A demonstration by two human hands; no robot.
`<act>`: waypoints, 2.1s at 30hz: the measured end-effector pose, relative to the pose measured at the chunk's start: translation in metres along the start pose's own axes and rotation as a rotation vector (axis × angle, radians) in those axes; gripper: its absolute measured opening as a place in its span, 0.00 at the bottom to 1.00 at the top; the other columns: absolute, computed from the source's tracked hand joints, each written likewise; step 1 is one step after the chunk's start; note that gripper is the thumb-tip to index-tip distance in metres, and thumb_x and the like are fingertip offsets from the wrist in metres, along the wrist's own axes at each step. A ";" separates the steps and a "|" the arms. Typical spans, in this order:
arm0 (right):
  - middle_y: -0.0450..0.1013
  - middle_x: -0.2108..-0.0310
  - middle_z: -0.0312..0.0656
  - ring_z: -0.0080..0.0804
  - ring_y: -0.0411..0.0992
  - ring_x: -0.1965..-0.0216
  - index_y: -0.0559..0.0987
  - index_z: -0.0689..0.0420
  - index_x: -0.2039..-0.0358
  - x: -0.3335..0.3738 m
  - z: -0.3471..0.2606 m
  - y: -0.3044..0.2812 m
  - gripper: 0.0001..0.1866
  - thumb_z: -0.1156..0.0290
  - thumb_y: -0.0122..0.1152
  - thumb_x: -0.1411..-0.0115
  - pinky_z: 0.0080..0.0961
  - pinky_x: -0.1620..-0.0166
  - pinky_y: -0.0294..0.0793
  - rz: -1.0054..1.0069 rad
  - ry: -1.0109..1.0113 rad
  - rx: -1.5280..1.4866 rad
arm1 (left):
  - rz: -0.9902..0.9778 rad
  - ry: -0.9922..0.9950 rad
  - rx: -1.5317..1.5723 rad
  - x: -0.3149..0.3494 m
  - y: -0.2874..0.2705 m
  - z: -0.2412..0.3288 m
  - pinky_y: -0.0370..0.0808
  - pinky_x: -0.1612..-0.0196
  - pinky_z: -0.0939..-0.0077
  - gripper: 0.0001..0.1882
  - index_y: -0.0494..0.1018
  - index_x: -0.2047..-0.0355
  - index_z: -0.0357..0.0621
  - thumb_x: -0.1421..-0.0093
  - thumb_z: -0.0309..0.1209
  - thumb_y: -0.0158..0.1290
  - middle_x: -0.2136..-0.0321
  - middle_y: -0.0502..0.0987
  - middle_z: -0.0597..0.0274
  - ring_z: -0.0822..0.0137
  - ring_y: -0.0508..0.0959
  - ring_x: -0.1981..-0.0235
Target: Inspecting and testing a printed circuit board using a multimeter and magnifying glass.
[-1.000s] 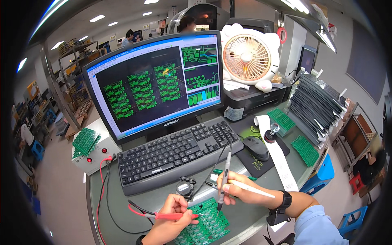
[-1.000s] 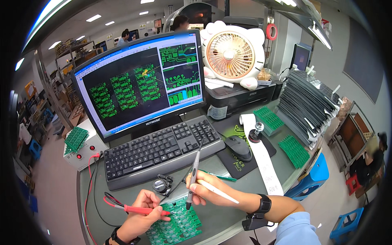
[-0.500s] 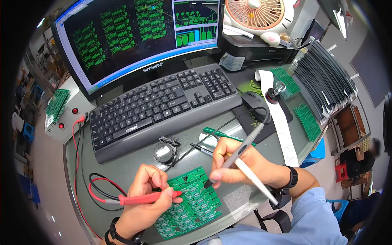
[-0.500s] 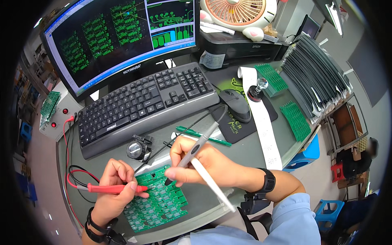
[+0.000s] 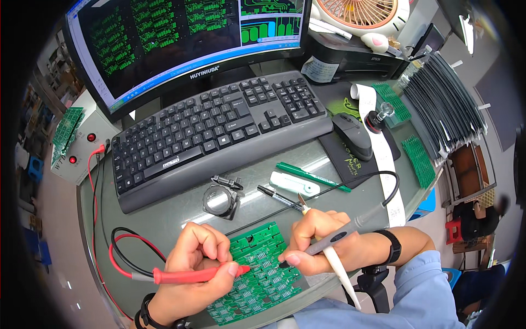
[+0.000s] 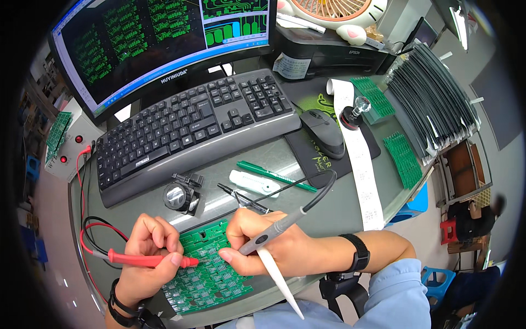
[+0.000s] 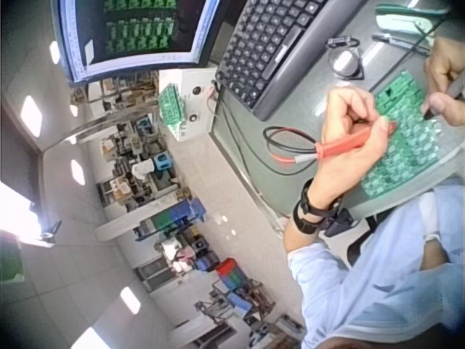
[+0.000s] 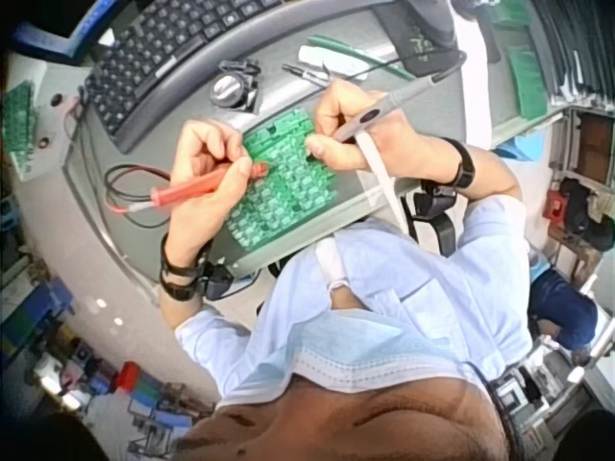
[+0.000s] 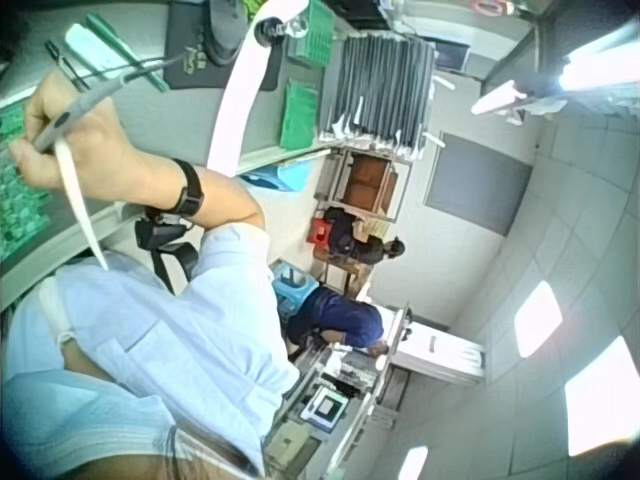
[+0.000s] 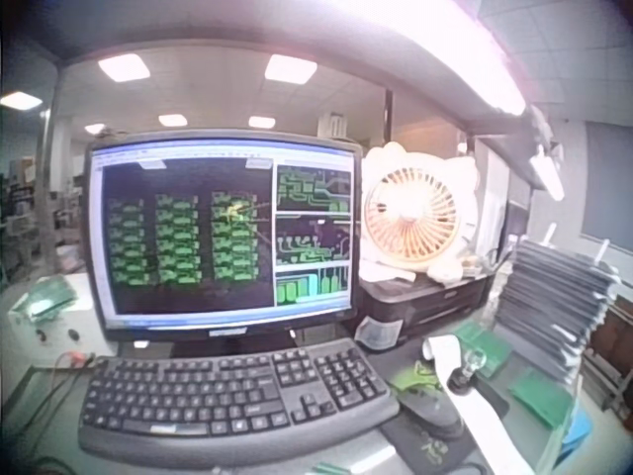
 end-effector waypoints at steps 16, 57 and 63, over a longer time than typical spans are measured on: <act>0.67 0.83 0.34 0.24 0.65 0.85 0.66 0.55 0.76 -0.002 -0.001 0.003 0.16 0.69 0.67 0.46 0.22 0.82 0.62 -0.013 -0.017 0.156 | 0.007 -0.007 -0.032 0.000 0.002 -0.001 0.70 0.66 0.83 0.18 0.55 0.65 0.44 0.45 0.14 0.53 0.66 0.65 0.61 0.79 0.65 0.68; 0.69 0.77 0.39 0.28 0.68 0.81 0.67 0.59 0.72 -0.027 -0.012 0.006 0.14 0.69 0.66 0.44 0.25 0.77 0.66 -0.076 0.029 0.183 | -0.003 -0.005 -0.103 -0.005 0.009 0.006 0.71 0.66 0.85 0.21 0.58 0.52 0.40 0.43 0.17 0.52 0.57 0.69 0.54 0.79 0.68 0.68; 0.71 0.71 0.45 0.43 0.74 0.71 0.72 0.61 0.54 -0.035 -0.026 0.020 0.21 0.58 0.60 0.40 0.33 0.71 0.71 -0.178 0.202 0.213 | -0.103 -0.062 -0.105 0.000 0.008 -0.003 0.71 0.64 0.85 0.32 0.52 0.39 0.37 0.42 0.18 0.51 0.55 0.72 0.54 0.79 0.70 0.66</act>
Point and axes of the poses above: each hand's wrist, its own x-axis away from the middle knuckle, its own y-axis out of the palm, z = x × y, the point moved 7 cm from there along -x, towards the middle knuckle
